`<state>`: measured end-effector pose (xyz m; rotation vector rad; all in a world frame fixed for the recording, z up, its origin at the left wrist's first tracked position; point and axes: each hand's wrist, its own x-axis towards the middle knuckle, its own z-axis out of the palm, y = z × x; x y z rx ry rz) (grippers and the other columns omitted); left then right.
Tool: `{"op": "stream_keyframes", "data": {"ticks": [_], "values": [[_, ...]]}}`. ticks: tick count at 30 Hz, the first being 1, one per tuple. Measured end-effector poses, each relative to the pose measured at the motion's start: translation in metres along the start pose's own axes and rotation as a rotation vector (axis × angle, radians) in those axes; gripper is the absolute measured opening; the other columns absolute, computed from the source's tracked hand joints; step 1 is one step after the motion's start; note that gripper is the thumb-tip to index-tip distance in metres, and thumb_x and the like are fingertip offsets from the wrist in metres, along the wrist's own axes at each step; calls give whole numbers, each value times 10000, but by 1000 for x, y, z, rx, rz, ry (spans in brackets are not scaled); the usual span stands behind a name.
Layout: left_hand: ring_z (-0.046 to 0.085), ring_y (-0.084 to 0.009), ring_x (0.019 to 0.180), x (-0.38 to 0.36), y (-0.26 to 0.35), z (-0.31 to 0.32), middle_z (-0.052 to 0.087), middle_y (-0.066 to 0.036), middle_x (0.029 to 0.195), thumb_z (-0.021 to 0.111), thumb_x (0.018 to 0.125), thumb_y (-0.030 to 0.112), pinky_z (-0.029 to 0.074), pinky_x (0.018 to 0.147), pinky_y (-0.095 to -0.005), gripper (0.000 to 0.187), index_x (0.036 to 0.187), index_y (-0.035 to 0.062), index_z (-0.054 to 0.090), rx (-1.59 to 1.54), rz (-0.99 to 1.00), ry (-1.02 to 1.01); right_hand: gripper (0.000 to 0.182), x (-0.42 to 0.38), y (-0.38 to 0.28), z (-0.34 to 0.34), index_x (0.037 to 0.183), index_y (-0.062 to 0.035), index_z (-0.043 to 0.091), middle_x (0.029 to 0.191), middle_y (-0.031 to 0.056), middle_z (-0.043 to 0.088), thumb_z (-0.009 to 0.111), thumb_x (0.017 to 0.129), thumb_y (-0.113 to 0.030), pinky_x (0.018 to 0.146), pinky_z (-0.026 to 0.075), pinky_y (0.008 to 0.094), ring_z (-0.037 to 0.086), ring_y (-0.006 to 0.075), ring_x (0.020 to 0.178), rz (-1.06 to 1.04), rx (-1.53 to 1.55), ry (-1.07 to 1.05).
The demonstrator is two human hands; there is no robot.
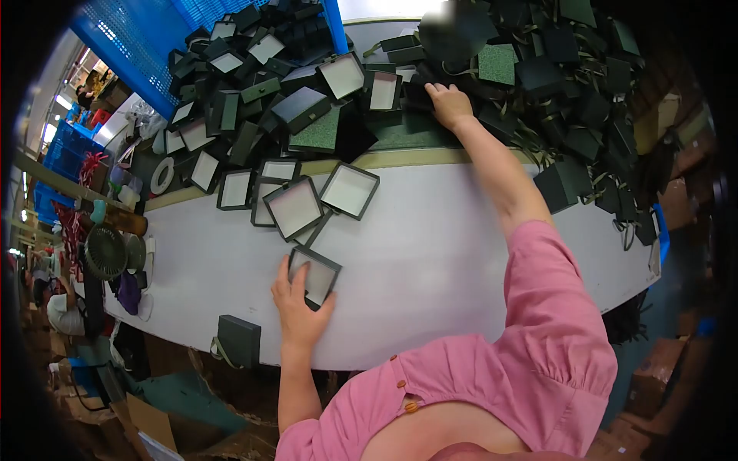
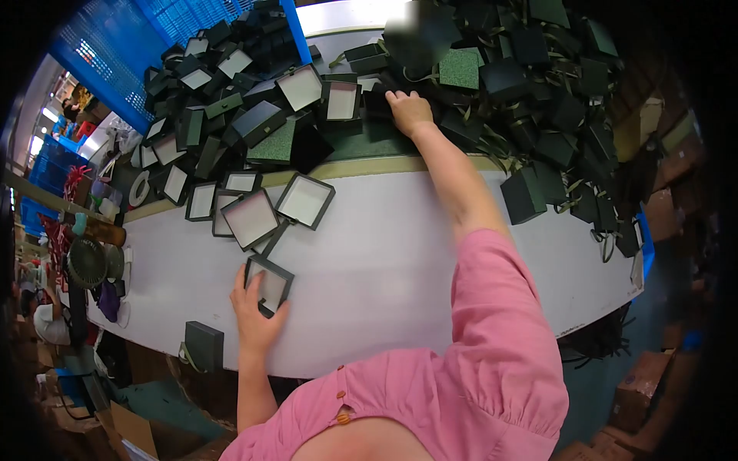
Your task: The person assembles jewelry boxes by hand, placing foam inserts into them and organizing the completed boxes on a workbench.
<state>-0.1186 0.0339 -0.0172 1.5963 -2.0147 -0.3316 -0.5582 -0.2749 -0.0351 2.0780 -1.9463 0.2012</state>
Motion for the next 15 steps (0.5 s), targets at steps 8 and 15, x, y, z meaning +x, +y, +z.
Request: {"op": "stream_keyframes", "data": {"ticks": [8,15], "values": [[410,-406,1328,-20,38,0,369,-182,1561,863,697,183,379,1096,-503,798,1425,118,543,-242,135,-244,450,-108,-6,-56,1190,-136,674,1102,93,726,707,761,-6,893,547,433,649,334,1034,-265,320,-17],[407,-409,1359,-27,54,9,388,-183,1516,884,664,134,418,1102,-472,908,1476,77,480,-351,129,-311,503,-223,-71,-119,1197,-85,670,1161,81,689,699,714,51,931,539,417,622,325,1098,-244,699,-95]]}}
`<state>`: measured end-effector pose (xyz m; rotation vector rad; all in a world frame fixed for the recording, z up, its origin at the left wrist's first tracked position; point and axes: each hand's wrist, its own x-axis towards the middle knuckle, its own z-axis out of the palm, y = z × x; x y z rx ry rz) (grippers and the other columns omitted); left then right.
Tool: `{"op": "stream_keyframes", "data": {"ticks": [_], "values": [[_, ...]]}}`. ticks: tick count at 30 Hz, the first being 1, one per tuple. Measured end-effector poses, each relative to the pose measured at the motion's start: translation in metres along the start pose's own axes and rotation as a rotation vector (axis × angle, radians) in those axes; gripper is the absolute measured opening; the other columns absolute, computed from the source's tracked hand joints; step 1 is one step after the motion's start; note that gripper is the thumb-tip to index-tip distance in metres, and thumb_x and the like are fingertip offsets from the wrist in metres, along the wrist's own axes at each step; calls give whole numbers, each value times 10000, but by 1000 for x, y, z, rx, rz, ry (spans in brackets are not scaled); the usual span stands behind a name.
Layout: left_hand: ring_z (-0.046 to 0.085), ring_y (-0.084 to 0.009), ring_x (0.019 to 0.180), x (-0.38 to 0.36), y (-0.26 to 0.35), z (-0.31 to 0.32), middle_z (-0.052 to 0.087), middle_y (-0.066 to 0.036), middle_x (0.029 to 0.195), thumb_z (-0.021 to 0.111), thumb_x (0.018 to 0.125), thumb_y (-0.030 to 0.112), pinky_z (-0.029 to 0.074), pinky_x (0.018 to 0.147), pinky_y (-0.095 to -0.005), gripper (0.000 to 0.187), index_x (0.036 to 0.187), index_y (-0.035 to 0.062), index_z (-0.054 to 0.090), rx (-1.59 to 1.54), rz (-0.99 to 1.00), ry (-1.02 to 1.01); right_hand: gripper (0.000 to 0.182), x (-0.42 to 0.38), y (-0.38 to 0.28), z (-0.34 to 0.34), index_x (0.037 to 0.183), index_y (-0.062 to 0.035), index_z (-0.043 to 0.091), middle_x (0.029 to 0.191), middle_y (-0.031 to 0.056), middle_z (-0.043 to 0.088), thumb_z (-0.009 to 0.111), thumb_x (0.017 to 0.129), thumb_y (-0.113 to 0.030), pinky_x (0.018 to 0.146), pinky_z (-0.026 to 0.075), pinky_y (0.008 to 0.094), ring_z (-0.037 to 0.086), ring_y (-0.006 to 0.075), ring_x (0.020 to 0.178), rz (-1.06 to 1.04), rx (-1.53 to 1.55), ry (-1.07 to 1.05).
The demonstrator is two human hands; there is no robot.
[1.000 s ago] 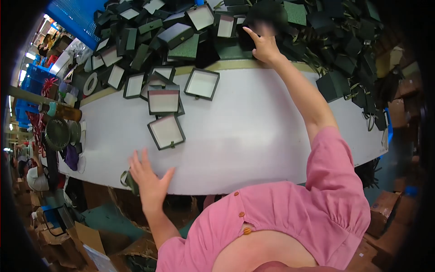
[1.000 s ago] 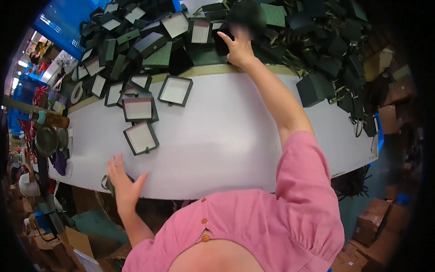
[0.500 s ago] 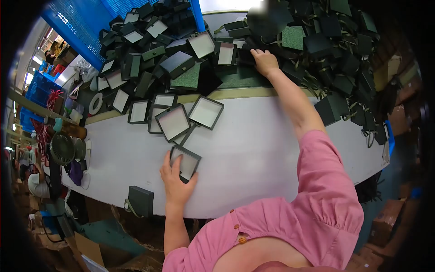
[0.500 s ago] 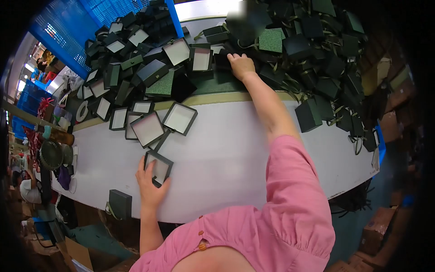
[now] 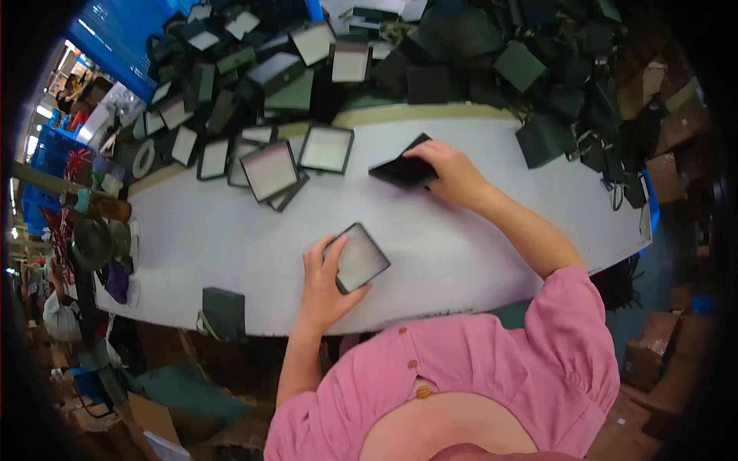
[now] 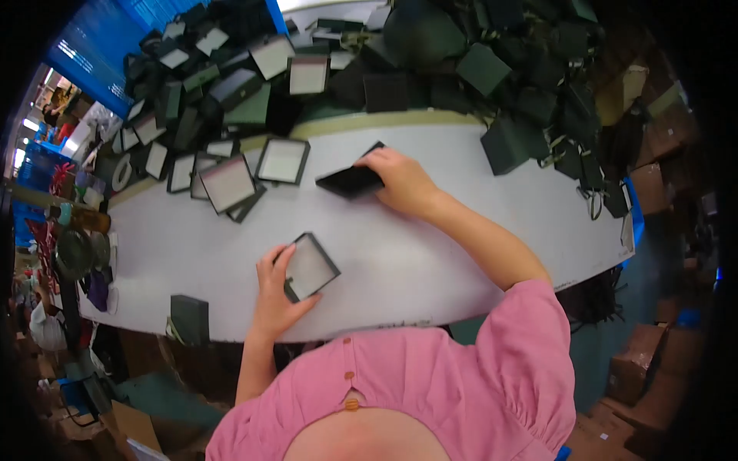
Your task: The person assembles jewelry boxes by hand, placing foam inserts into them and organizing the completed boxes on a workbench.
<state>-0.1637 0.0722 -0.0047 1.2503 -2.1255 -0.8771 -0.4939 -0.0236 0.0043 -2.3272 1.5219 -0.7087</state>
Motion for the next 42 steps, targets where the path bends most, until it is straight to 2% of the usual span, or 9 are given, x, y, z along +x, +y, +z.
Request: {"op": "stream_keyframes", "data": {"ticks": [7,10,19,24,25,28,30,38,42], "values": [[407,-396,1369,-1,-3,23,340,-183,1544,914,637,106,393,1130,-469,1163,1585,64,242,-62,151,12,435,-26,-71,-34,1245,-19,645,998,147,701,692,813,-26,756,556,359,689,274,886,466,465,-653],[407,-394,1372,-1,-1,32,275,-187,1584,920,636,100,394,1133,-479,1244,1608,77,144,-105,121,53,526,-61,-79,-2,1353,26,565,949,128,669,622,832,-27,677,537,381,670,277,821,-129,-246,-178],[405,-414,1347,12,10,54,389,-210,1518,912,636,101,374,1122,-506,1131,1572,60,278,42,230,97,618,-79,-109,38,1406,91,499,1133,142,668,605,847,-150,726,499,315,628,218,879,-161,-496,-57],[314,-450,1375,6,16,34,338,-116,1624,825,791,179,357,1126,-541,563,1332,257,690,241,311,-87,510,-78,-48,-3,1353,-8,572,1234,187,664,628,859,-126,834,524,386,638,306,1068,-156,-179,-202],[299,-458,1387,5,15,32,341,-87,1637,819,805,189,347,1135,-543,543,1326,279,694,295,329,-107,562,-65,-15,-18,1361,-104,591,1286,141,657,701,810,-71,943,503,433,629,334,1138,-238,-371,215],[282,-474,1406,4,19,28,384,-50,1630,806,831,219,324,1152,-552,503,1314,308,700,391,316,-172,697,-74,58,-72,1441,-69,509,1299,216,603,775,828,-269,1005,427,566,558,439,1195,459,-968,686],[285,-481,1409,6,23,24,411,-49,1615,800,840,234,315,1157,-560,489,1312,311,700,409,296,-211,668,-96,98,-91,1461,-54,481,1305,223,598,750,876,-232,1007,442,541,568,426,1177,949,-528,478],[351,-464,1365,2,12,12,476,-101,1560,820,786,194,336,1138,-544,490,1267,233,729,380,226,-108,500,-153,-48,-24,1182,-137,693,1226,85,640,744,697,-30,930,476,427,596,269,1124,-289,-255,313],[391,-412,1353,-13,-12,-9,429,-168,1561,854,748,166,362,1126,-498,554,1282,156,707,270,101,130,427,-177,-78,8,1205,-163,685,1292,76,580,736,781,-149,1063,391,478,527,284,1215,-299,-204,57]]}}
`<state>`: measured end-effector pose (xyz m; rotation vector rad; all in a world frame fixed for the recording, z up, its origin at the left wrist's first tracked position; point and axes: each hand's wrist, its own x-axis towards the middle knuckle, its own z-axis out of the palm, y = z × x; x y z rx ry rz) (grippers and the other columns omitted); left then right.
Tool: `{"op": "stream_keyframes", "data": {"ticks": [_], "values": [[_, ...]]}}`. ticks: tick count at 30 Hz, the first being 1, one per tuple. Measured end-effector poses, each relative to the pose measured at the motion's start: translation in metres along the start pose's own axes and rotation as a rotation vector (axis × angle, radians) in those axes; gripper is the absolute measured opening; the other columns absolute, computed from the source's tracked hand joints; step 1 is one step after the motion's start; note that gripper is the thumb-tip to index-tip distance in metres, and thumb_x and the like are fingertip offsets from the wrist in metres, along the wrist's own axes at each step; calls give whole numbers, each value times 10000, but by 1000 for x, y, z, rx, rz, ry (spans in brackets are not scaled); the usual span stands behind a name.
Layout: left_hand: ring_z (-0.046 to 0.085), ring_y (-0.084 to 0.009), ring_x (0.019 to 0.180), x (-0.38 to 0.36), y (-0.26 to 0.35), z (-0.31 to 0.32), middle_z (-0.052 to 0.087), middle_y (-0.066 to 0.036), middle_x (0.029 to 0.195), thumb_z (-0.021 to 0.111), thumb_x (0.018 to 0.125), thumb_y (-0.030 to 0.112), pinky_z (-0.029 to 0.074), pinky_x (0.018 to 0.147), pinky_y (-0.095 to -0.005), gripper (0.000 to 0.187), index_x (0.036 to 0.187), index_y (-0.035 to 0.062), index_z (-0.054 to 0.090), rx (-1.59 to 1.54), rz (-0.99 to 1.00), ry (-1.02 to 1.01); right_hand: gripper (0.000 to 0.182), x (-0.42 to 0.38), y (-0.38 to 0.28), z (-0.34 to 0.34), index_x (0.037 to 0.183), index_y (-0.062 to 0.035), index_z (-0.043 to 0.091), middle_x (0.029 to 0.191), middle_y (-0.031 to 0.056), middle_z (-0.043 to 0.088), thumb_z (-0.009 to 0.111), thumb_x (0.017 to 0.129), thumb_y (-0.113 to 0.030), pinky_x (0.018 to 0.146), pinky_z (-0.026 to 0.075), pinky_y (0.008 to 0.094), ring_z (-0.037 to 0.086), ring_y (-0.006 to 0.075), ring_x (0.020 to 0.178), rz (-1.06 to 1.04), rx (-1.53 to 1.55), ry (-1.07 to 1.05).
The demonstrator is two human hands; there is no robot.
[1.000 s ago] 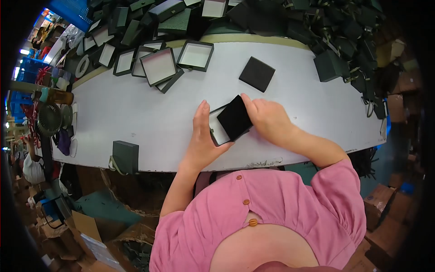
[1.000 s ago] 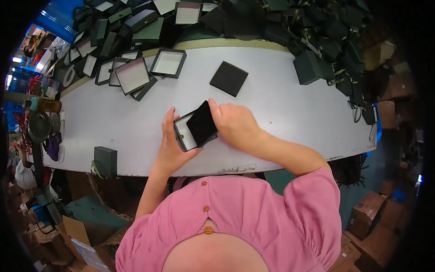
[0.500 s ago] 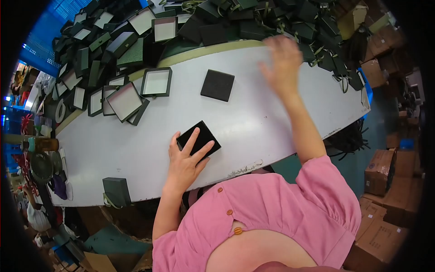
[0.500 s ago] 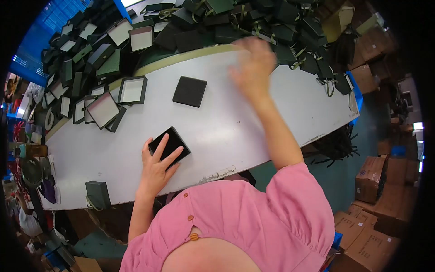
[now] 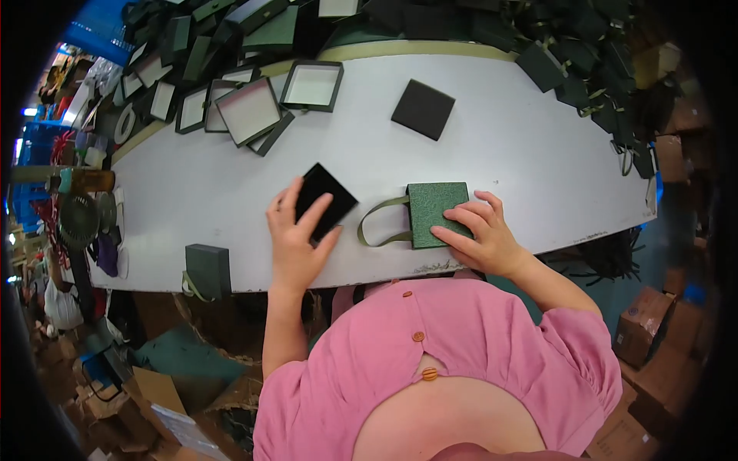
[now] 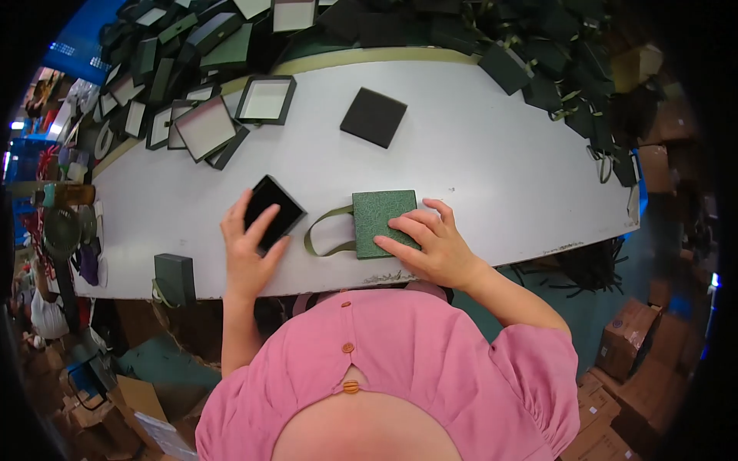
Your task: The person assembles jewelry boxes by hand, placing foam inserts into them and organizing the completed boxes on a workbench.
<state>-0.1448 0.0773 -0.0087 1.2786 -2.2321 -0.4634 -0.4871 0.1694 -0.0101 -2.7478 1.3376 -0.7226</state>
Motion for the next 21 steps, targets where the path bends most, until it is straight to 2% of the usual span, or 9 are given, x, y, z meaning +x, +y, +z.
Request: {"op": "stream_keyframes", "data": {"ticks": [2,3,6,7,10,11,17,20,21], "values": [[403,-412,1359,-8,-8,-11,373,-202,1576,868,734,166,369,1124,-500,645,1343,139,658,-18,-114,65,451,23,-7,-21,1209,-134,676,1299,96,564,759,768,-182,1085,369,521,504,313,1247,102,165,-88],[402,-418,1371,-12,-12,-14,336,-213,1582,879,727,172,371,1127,-505,741,1410,139,593,-12,-136,89,462,35,-9,-20,1210,-117,670,1298,107,559,766,765,-195,1093,360,544,496,327,1259,146,214,-80],[398,-407,1383,-17,-21,-16,327,-198,1582,883,724,167,376,1130,-501,776,1432,148,566,-33,-164,148,497,78,-13,-6,1211,-61,652,1284,139,553,776,762,-233,1107,334,616,476,370,1285,256,297,52],[389,-408,1396,-17,-22,-16,327,-195,1577,884,720,161,378,1133,-497,799,1445,154,550,-34,-162,153,423,94,-14,1,1134,-24,642,1245,169,556,751,756,-178,1099,331,637,492,378,1244,260,306,52],[386,-409,1402,-17,-16,-17,331,-190,1576,886,713,150,382,1132,-501,803,1444,156,552,-49,-172,141,337,115,-8,30,1036,-25,626,1147,175,582,737,734,-124,1097,335,618,525,371,1163,252,141,-310],[389,-411,1400,-16,-14,-18,330,-191,1575,887,711,147,385,1130,-502,806,1444,154,552,-57,-166,140,303,121,-8,37,995,-46,616,1051,145,606,717,711,-69,1084,345,602,555,346,1083,242,92,-333],[413,-396,1386,-17,0,-15,320,-198,1580,896,691,126,393,1125,-493,834,1446,134,544,-156,-125,190,333,109,1,37,1044,-108,708,1011,56,614,692,723,-22,1076,357,584,566,274,1058,122,262,210],[410,-379,1400,-13,11,-8,325,-197,1585,900,674,105,384,1137,-481,870,1457,111,522,-248,-92,208,380,82,3,13,1104,-131,741,1088,55,624,679,747,-14,1107,330,577,552,283,1103,63,344,327],[410,-381,1398,-12,14,-5,326,-200,1583,902,668,100,383,1137,-483,882,1461,112,516,-279,-81,212,392,68,0,9,1165,-137,740,1249,97,620,663,798,-24,1118,316,594,538,338,1194,107,294,287]]}}
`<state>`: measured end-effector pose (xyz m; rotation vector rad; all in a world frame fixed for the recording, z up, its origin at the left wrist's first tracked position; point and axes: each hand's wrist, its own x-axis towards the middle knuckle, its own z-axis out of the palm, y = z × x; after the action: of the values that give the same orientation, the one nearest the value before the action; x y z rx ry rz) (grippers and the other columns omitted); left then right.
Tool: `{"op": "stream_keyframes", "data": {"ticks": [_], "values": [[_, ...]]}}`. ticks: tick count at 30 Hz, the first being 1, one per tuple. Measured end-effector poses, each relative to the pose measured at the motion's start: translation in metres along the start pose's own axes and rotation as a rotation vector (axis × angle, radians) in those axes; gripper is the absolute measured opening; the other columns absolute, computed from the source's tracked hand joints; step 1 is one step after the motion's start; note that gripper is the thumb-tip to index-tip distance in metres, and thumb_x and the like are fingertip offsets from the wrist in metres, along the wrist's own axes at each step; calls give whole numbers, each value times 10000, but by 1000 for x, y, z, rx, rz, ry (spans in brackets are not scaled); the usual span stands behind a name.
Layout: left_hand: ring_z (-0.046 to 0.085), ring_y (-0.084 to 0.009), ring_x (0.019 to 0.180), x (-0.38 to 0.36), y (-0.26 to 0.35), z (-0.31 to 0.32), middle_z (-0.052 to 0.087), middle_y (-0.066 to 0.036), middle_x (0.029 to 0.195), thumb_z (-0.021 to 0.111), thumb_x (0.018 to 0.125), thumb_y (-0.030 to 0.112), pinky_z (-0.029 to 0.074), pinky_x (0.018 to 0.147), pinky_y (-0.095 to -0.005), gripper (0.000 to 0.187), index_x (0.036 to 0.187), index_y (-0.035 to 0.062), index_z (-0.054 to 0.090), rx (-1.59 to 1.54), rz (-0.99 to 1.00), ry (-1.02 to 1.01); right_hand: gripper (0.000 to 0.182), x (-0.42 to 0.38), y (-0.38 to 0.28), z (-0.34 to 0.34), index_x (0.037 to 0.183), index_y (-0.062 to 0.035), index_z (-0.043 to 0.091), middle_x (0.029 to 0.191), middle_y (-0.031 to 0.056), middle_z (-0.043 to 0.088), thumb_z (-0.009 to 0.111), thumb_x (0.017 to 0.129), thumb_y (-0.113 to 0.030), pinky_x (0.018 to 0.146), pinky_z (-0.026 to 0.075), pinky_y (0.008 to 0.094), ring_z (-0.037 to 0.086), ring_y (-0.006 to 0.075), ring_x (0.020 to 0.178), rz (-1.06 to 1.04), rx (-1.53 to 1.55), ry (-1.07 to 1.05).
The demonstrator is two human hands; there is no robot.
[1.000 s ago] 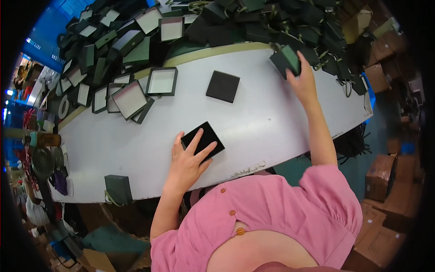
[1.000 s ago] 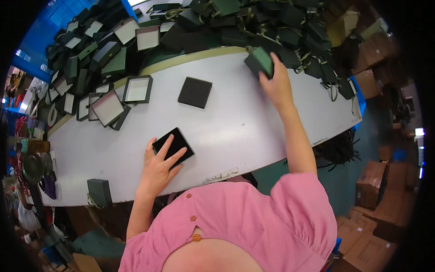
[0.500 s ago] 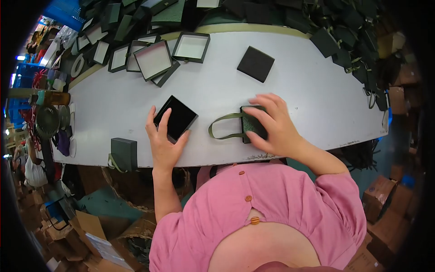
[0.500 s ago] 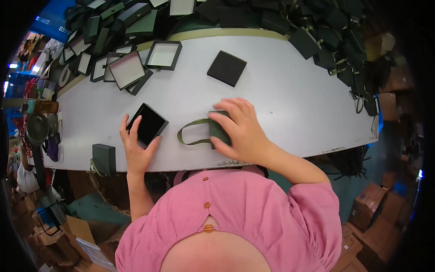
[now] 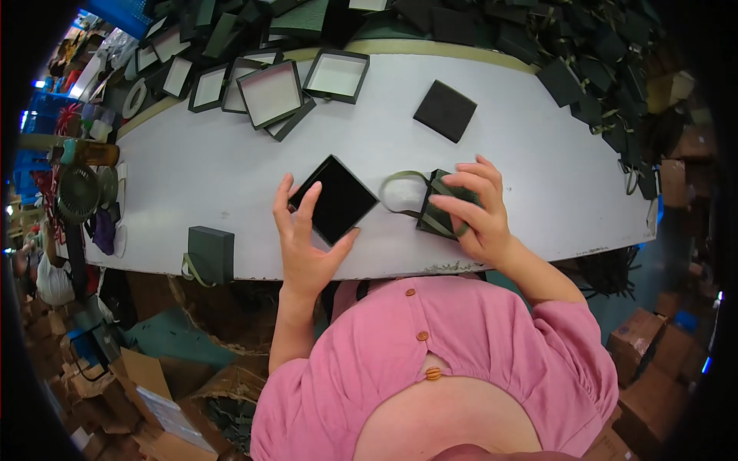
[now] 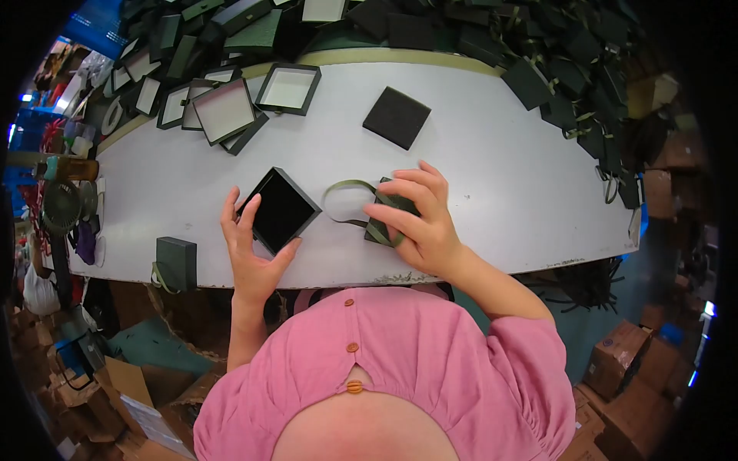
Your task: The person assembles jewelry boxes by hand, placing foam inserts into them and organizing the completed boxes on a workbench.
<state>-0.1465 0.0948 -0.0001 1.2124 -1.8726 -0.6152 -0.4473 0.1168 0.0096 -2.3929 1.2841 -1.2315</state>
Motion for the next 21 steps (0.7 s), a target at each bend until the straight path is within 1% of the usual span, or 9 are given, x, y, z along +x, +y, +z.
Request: {"op": "stream_keyframes", "data": {"ticks": [3,4,6,7,8,12,16,19,21], "values": [[410,-390,1395,2,6,10,338,-214,1567,905,654,85,382,1139,-482,907,1466,108,501,-26,25,-14,363,-33,-12,-8,1177,-133,739,1374,152,562,650,838,-42,1107,317,629,512,405,1255,151,-236,-84],[411,-392,1392,4,7,13,344,-217,1561,905,655,85,383,1137,-482,906,1466,109,501,-11,37,-22,354,-45,-12,-5,1205,-103,718,1440,196,509,641,863,-51,1096,349,606,488,440,1290,182,-292,-136],[412,-400,1382,8,11,23,368,-225,1537,903,660,88,391,1119,-486,894,1462,113,507,70,80,-67,372,-56,-6,0,1230,-88,700,1429,209,508,627,869,-44,1088,374,570,488,442,1279,255,-112,-99],[416,-402,1338,11,13,32,401,-215,1508,910,667,171,349,1097,-507,895,1471,173,516,54,113,-78,381,-58,-5,1,1243,-81,690,1424,215,508,620,871,-40,1083,387,553,488,444,1274,293,-22,-79],[421,-393,1328,12,16,39,415,-205,1494,909,661,168,349,1090,-503,889,1463,180,524,80,139,-102,368,-57,-2,4,1257,-51,667,1393,216,530,584,900,-25,1058,421,492,502,428,1249,245,-10,-16],[441,-373,1285,18,21,39,454,-171,1446,910,640,157,356,1066,-496,868,1426,190,545,115,132,-131,286,-46,4,6,1197,-20,672,1369,209,552,534,946,-18,1046,426,470,516,407,1224,294,165,155],[444,-370,1276,15,23,36,460,-161,1441,911,628,152,362,1059,-492,849,1397,176,555,27,112,-70,260,-25,7,0,1162,-9,676,1345,208,579,526,950,-10,1041,431,462,529,391,1218,200,108,60],[468,-363,1274,16,28,30,482,-169,1436,913,608,85,422,1055,-472,842,1369,129,555,36,117,-57,244,-13,9,-2,1146,-7,678,1339,204,586,525,957,-24,1040,431,465,534,388,1212,150,157,53],[470,-366,1297,20,33,19,502,-174,1418,922,583,71,426,1072,-468,871,1371,110,552,-48,206,-235,244,-8,13,-4,1141,-9,680,1338,202,588,516,965,-50,1042,430,468,533,390,1213,148,229,48]]}}
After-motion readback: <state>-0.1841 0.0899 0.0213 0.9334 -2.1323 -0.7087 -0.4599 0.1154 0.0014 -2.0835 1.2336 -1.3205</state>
